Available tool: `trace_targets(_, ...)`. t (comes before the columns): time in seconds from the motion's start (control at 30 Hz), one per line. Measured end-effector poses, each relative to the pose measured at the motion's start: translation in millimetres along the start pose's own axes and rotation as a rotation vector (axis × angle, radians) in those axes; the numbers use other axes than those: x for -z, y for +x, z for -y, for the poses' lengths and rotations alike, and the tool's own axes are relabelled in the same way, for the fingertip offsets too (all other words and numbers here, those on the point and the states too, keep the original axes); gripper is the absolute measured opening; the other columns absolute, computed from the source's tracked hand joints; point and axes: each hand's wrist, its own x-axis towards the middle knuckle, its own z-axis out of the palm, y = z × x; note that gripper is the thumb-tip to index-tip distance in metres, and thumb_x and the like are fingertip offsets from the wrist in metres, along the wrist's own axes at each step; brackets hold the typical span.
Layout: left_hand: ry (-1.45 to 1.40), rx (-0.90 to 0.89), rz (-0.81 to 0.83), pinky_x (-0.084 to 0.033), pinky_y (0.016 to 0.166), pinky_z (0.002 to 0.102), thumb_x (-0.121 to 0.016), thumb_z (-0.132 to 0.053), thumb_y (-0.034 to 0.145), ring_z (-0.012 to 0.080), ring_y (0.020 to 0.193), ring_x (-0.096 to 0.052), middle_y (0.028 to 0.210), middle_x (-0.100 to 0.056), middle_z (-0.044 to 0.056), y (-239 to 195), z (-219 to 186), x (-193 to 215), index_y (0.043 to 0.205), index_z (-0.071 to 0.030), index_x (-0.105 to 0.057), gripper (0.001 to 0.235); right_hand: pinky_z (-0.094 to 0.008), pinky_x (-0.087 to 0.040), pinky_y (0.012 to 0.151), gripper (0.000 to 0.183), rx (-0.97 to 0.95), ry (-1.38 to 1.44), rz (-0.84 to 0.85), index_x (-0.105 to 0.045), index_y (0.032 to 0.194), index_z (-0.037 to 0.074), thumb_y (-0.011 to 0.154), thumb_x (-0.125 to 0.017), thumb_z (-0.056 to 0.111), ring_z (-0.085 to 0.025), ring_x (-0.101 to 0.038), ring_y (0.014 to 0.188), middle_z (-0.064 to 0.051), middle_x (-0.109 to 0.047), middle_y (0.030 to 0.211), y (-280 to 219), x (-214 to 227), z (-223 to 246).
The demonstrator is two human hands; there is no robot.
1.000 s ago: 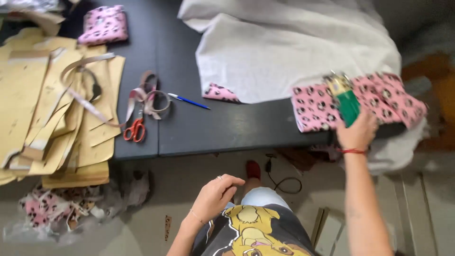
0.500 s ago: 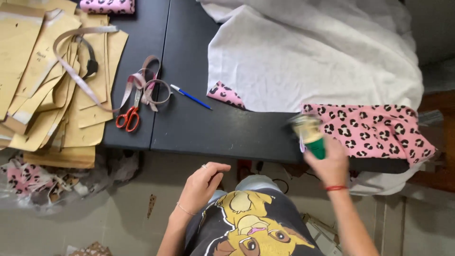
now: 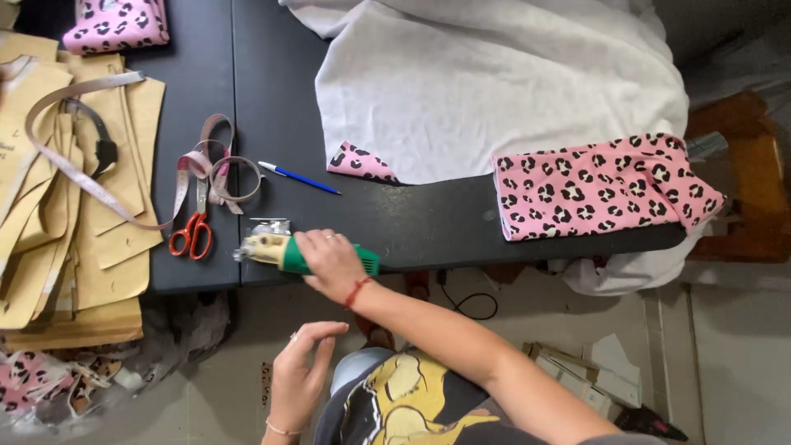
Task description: Tracing paper patterns onto fabric and cutting out the pieces using an electric rotary cutter.
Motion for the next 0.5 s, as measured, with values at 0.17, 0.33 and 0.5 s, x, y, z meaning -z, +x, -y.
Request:
trace_targets(0.17,-0.094,0.073,0.027,-0.046,0.073,0.024,-0.047,-0.008,0.082,0.0139,0.08,-0.061,0.085,-0.066,0.004,16.8,0.1,-10.7,0.085,-0.008,-0.063,0.016,-0.04,-0.039,0.081,0.066,0.062,0.166,0.002,-0.045,0.115,0.008,0.062,-0.07,0.04,-0.024,-0.049,0.099,-0.008,-0.051,0.11,8.4,-5.6,-13.5)
trace_targets(0.33,-0.11,-0.047,0.168,-0.047,0.07,0.024,-0.047,-0.006,0.081,0.0133,0.077,-0.062,0.083,-0.065,0.003,57.0,-18.0,-31.2,0.086,-0.007,-0.062,0.016,-0.041,-0.035,0.093,0.031,0.106,0.378,-0.14,-0.056,0.108,0.009,0.078,-0.06,0.019,-0.029,-0.048,0.11,-0.013,-0.051,0.118,-44.9,89.0,-93.0)
trace_targets(0.5,-0.072,-0.049,0.227,-0.047,0.071,0.023,-0.046,-0.008,0.083,0.0124,0.08,-0.061,0.085,-0.065,0.002,92.3,-44.9,-70.6,0.09,-0.008,-0.061,0.017,-0.038,-0.042,0.066,0.013,-0.577,-0.083,-0.534,-0.06,0.075,-0.001,0.066,-0.051,-0.002,-0.031,-0.057,0.077,-0.015,-0.06,0.088,-190.0,164.2,-236.7)
